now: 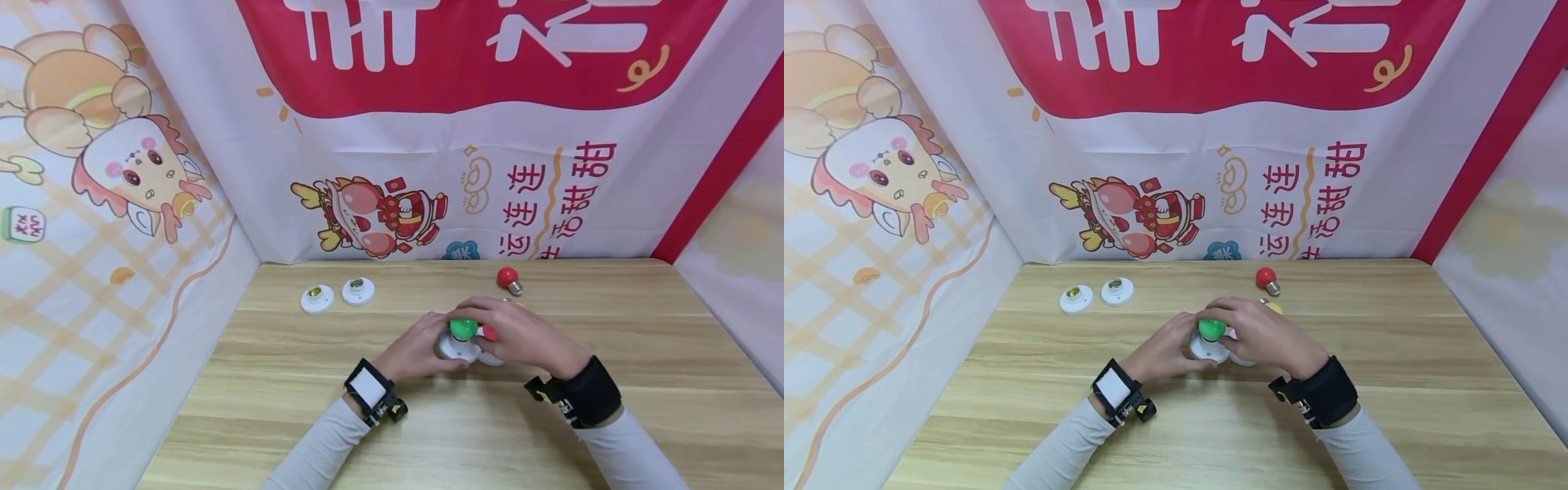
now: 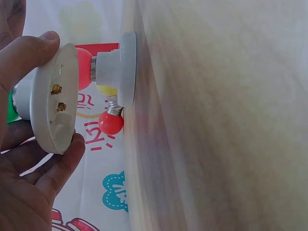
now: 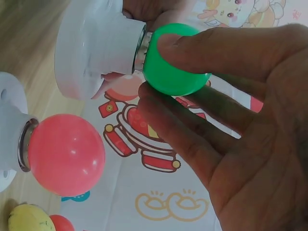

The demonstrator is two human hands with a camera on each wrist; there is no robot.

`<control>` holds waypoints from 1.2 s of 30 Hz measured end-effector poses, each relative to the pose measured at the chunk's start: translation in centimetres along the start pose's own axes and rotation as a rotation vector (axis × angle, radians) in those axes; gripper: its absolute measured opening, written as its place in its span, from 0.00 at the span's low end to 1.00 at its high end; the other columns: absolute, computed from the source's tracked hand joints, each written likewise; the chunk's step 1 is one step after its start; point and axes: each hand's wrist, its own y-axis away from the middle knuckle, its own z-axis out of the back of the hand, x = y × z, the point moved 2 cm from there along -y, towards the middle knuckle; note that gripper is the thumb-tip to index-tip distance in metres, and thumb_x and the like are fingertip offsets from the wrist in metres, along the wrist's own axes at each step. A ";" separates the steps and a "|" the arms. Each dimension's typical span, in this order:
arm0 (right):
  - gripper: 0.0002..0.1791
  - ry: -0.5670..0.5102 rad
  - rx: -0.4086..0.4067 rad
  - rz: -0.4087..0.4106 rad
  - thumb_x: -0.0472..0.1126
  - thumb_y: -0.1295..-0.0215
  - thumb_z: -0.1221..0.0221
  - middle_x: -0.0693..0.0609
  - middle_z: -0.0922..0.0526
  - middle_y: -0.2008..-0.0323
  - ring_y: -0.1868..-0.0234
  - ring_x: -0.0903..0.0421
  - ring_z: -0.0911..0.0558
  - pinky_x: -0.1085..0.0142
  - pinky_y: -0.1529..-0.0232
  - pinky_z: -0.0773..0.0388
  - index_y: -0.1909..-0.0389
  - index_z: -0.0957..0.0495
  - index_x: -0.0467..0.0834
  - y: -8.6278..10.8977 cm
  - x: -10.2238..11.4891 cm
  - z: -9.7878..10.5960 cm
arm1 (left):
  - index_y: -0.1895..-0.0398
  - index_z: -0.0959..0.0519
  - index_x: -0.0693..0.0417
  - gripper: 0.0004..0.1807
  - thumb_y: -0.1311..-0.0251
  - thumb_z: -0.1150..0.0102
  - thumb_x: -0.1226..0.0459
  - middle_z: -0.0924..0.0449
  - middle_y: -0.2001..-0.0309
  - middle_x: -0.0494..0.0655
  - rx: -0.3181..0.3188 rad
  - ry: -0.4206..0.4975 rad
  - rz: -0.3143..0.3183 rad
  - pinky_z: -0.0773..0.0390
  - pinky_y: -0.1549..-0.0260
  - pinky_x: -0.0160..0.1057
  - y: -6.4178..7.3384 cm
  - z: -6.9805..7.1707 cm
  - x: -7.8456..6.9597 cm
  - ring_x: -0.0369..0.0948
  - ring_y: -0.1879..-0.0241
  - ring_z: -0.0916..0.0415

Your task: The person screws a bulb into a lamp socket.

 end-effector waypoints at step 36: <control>0.29 -0.004 0.011 0.044 0.34 0.39 0.24 0.46 0.13 0.39 0.38 0.47 0.14 0.51 0.37 0.14 0.35 0.17 0.44 -0.8 0.0 -0.1 | 0.20 0.33 0.52 0.44 0.37 0.24 0.51 0.21 0.31 0.46 0.029 0.000 0.029 0.19 0.36 0.34 -0.2 0.4 0.0 0.40 0.35 0.25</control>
